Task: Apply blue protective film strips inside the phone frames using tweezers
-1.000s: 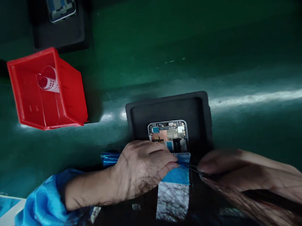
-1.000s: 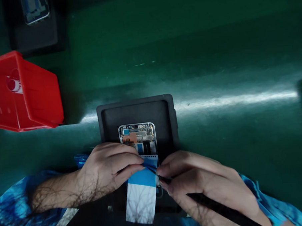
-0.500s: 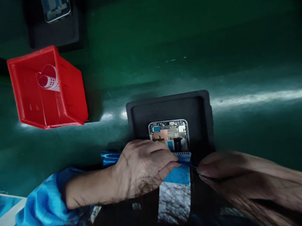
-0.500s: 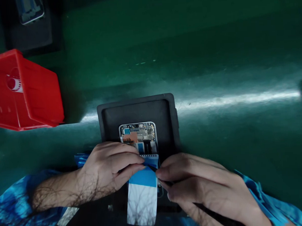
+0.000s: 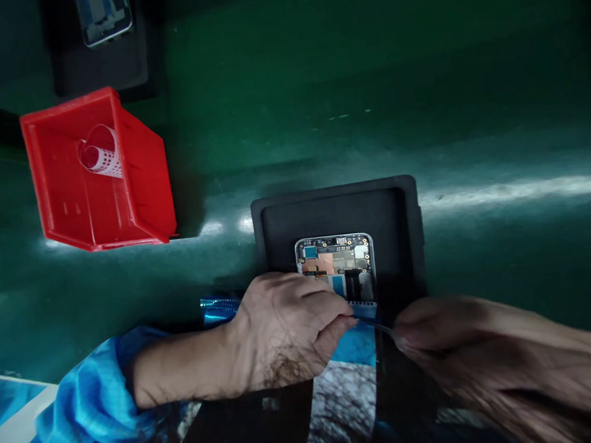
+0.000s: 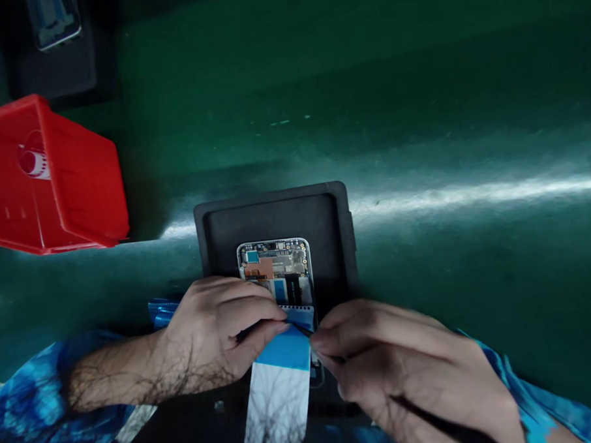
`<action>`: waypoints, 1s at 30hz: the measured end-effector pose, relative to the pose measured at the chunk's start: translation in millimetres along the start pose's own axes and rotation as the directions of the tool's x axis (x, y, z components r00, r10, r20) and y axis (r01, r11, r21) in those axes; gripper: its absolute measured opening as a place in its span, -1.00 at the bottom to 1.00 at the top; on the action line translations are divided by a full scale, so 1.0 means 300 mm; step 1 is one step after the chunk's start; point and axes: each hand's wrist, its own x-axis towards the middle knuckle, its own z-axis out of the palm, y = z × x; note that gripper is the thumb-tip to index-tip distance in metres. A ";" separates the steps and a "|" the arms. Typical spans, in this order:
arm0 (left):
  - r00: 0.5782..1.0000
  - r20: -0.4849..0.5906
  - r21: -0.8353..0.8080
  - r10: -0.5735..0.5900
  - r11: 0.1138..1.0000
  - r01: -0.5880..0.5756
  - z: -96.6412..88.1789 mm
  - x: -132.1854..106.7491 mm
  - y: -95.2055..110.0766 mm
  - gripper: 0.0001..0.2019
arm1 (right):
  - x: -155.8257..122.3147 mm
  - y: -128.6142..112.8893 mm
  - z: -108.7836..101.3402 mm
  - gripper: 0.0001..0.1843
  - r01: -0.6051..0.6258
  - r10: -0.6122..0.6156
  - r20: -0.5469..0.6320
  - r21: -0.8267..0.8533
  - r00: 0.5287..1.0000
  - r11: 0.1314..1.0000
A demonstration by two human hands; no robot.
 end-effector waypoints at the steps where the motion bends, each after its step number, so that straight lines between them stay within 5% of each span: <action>1: 1.000 -0.006 -0.005 -0.001 1.000 0.001 0.001 0.000 0.000 -0.83 | 0.015 -0.004 0.000 -0.90 0.070 -0.066 0.075 -0.046 0.995 0.997; 3: 1.000 -0.014 -0.018 0.000 1.000 0.000 0.002 0.001 0.000 -0.85 | 0.043 -0.011 0.003 -0.82 0.135 -0.122 0.148 -0.082 0.981 0.987; 14: 1.000 0.021 -0.035 -0.009 0.999 0.010 0.002 0.004 -0.005 -0.88 | 0.055 0.018 0.004 -0.71 0.069 -0.075 0.084 0.068 0.994 0.995; 22: 0.999 0.039 -0.028 0.013 1.000 -0.012 -0.003 0.008 -0.009 -0.84 | 0.099 -0.017 0.006 -0.80 0.262 -0.251 0.132 -0.074 0.959 0.962; 30: 0.998 0.050 -0.011 0.040 0.999 -0.039 -0.004 0.005 -0.009 -0.83 | 0.069 0.012 -0.012 -0.75 0.307 -0.285 0.198 -0.095 0.938 0.947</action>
